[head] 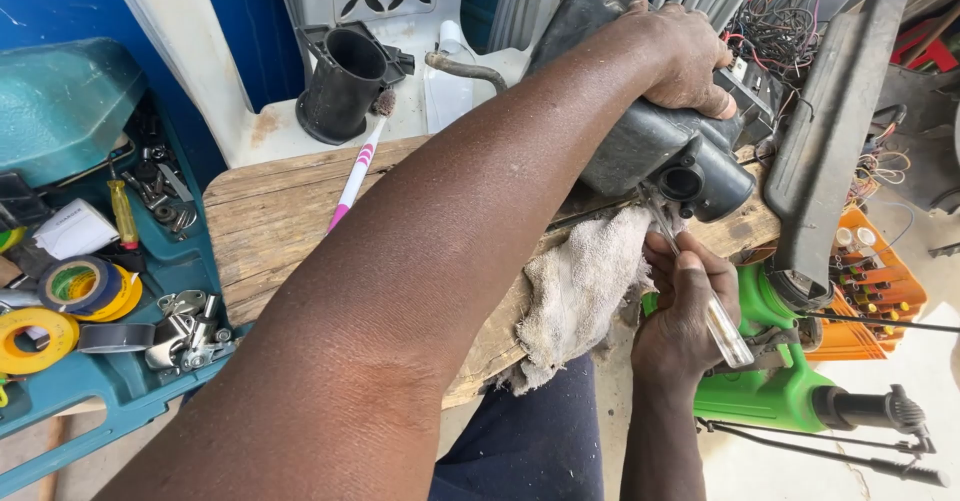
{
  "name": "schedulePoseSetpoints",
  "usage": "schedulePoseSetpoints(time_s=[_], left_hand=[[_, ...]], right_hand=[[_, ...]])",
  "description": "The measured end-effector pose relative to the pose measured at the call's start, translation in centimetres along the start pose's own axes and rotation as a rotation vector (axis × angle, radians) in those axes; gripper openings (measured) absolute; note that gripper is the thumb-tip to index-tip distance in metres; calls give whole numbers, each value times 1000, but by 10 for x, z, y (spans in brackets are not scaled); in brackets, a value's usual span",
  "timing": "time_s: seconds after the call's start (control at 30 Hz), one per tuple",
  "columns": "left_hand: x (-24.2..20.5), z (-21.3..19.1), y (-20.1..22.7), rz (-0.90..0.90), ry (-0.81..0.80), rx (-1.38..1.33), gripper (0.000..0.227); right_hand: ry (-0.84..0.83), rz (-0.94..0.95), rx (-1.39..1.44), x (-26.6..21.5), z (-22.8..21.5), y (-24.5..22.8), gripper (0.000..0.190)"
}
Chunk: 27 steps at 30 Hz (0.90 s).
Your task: The person cleans a black mechanical housing by wiping it with a cloth, applying liquid from a bottle onto the cloth, and scrubbing the interior surfaces. The person repeatedly wipes the inside and outside of the housing, turning it over to access different areas.
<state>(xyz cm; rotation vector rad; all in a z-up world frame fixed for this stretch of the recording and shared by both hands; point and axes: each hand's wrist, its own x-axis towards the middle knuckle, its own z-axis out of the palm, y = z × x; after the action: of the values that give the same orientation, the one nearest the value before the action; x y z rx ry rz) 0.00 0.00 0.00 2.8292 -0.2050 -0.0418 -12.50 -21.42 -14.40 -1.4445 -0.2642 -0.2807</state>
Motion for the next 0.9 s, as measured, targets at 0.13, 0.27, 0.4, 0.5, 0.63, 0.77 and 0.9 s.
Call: schedulePoseSetpoints(time_s=[0.13,0.27,0.4,0.5,0.63,0.77,0.9], left_hand=[[-1,5,4,-18,36,-14,81],[-5,1,1,-43,12,-3,80],[-4,0,1,-18,16,-29,77],[14,11,1,-3,54,-6,79],[9,7,-1,5,95,20,77],[17,13,-1,-69,67,27,80],[24,11,-9,8,163,44,81]], right_hand=[[14,-154,-57,-1,-6,10,24],[16,-269,-203,-10,4,0,21],[41,-394,-580,-17,12,-17,22],[19,-496,-742,-6,10,-20,18],[50,-202,-219,7,25,-6,19],[92,-130,-94,6,24,3,24],[50,99,301,27,0,21,24]])
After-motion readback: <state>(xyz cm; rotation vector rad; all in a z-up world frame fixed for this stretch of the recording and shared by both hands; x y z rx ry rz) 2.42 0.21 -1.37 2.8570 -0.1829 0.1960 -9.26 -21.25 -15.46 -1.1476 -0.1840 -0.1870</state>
